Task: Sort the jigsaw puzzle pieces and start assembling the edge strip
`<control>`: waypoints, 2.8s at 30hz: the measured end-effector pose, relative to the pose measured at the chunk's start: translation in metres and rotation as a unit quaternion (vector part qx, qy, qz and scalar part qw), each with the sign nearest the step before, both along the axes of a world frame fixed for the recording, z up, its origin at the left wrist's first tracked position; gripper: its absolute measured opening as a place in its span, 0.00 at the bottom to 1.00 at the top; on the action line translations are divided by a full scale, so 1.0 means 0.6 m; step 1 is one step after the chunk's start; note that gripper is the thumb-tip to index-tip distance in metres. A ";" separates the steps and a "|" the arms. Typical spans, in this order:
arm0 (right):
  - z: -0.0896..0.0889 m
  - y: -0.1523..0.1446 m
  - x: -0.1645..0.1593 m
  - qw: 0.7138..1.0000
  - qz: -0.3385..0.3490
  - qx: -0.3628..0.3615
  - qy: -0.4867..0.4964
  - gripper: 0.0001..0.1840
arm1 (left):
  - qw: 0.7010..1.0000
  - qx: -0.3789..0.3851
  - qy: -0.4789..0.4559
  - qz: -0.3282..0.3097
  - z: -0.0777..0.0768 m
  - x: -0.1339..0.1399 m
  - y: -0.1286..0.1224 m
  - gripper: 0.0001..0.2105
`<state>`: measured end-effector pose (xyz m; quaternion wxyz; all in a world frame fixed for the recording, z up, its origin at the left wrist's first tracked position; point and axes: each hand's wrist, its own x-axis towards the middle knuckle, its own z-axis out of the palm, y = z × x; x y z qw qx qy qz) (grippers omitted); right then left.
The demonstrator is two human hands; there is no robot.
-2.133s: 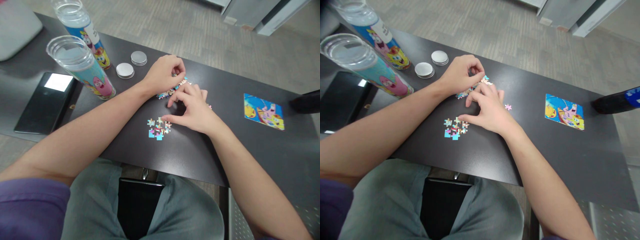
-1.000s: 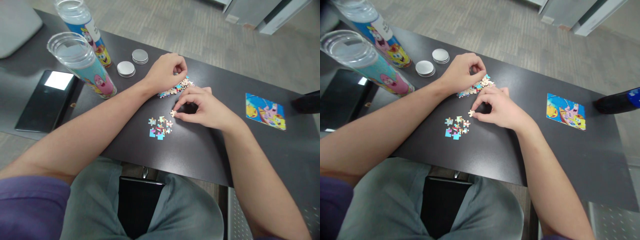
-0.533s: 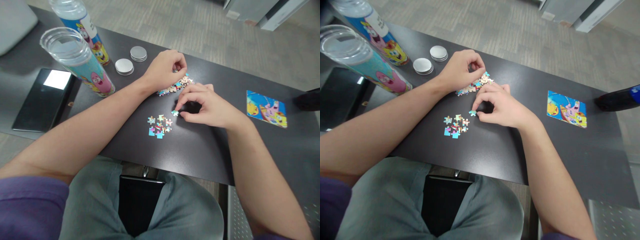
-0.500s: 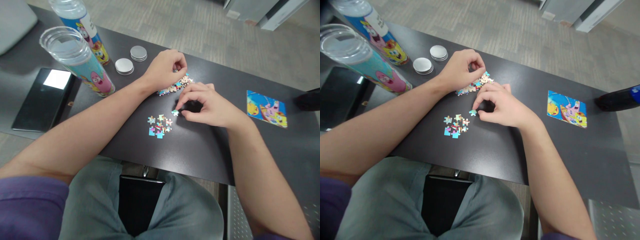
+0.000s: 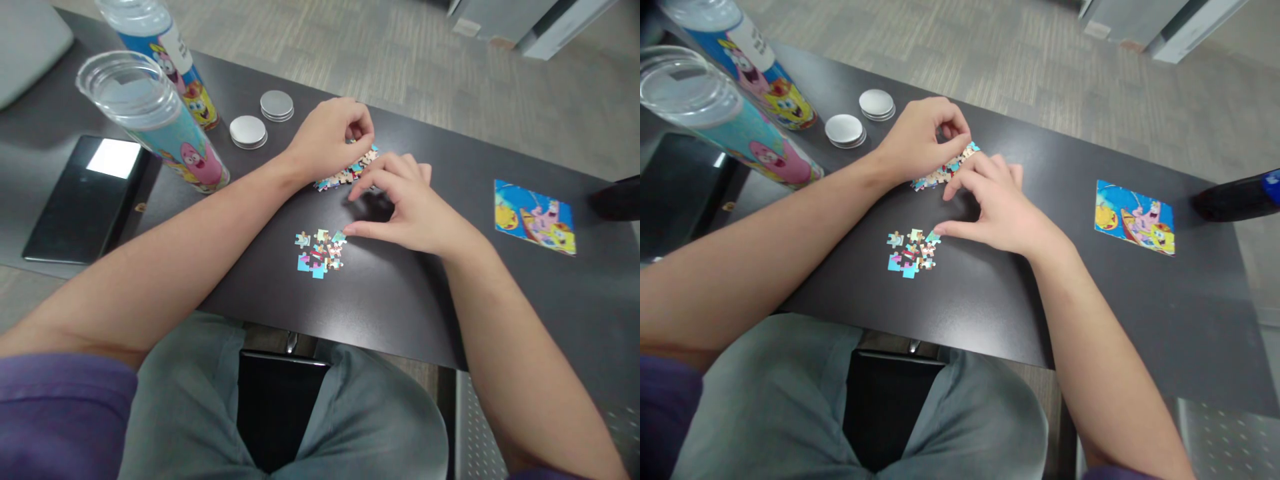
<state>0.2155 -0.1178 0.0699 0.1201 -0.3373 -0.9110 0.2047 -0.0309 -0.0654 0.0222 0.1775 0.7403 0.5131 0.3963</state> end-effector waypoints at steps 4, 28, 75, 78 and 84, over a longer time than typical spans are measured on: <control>0.002 0.025 0.022 0.996 -0.073 0.030 0.038 0.13 | 1.000 0.008 -0.020 -0.007 -0.005 -0.004 0.006 0.05; -0.035 0.061 0.044 0.993 -0.106 0.039 0.036 0.09 | 1.000 -0.015 -0.016 0.018 0.004 -0.001 -0.001 0.08; -0.014 0.096 0.084 0.961 -0.121 -0.125 0.214 0.23 | 0.999 -0.007 -0.045 0.012 0.000 -0.007 0.001 0.09; -0.017 0.110 0.110 0.964 -0.151 -0.111 0.188 0.23 | 0.999 -0.004 -0.039 0.008 -0.002 -0.010 0.003 0.10; -0.039 0.123 0.131 0.974 -0.150 -0.115 0.124 0.23 | 0.999 -0.002 -0.035 0.008 -0.003 -0.013 0.003 0.11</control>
